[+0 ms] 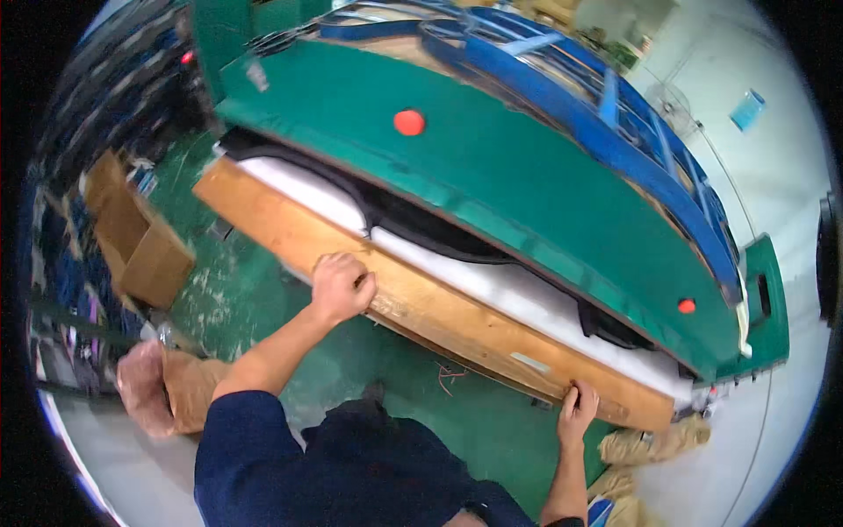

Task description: Using a hydraulic press machine to cut out fabric patterns from a large sheet using metal dies.

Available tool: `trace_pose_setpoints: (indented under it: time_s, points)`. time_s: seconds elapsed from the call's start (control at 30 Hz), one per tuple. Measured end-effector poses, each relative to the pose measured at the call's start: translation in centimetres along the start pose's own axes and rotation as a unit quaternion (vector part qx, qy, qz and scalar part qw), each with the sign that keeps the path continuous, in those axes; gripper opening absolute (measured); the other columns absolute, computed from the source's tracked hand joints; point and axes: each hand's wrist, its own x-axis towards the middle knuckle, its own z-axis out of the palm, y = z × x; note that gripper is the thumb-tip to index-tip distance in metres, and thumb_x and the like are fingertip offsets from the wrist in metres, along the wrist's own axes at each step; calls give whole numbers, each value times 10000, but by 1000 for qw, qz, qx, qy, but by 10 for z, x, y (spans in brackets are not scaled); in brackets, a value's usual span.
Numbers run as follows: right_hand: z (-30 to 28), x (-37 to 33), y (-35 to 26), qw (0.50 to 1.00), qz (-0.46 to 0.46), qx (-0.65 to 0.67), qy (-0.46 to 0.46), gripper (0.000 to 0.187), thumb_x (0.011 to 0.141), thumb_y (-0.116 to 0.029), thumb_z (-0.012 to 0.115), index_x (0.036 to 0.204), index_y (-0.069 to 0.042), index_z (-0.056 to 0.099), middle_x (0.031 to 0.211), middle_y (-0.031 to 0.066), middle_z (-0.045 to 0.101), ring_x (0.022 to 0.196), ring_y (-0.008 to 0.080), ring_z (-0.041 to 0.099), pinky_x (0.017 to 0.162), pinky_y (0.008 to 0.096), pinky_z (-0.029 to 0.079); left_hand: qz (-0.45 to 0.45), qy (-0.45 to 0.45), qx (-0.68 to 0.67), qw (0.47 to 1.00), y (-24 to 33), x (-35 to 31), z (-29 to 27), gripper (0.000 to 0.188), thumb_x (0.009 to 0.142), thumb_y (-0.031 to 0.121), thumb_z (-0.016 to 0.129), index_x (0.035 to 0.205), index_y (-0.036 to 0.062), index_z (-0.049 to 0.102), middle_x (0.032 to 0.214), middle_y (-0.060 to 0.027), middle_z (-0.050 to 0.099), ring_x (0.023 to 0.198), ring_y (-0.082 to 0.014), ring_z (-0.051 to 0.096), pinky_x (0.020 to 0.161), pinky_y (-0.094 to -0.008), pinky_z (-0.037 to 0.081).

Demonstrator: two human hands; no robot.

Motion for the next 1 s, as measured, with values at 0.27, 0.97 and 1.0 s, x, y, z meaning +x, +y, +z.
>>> trace_pose_setpoints:
  time_s: [0.27,0.97,1.0]
  points:
    - [-57,124,73,983,106,112,97,154,967,-90,609,1073,15,650,911,64,656,803,142,580,771,291,486,33,92,-67,993,41,123,-18,109,815,32,700,913,12,658,870,-155,669,808,-333,649,726,-409,508]
    - [-34,235,119,971,-2,34,235,168,945,-37,563,802,-5,481,763,169,503,683,350,498,617,438,400,-6,74,54,996,47,206,10,164,852,51,622,782,20,477,749,-142,487,694,-327,505,656,-407,427]
    - [-36,236,118,972,0,35,233,168,945,-37,563,802,-5,481,763,169,503,683,350,498,617,438,400,-6,71,56,996,48,207,8,164,852,51,622,782,20,477,749,-142,487,694,-327,505,656,-407,427]
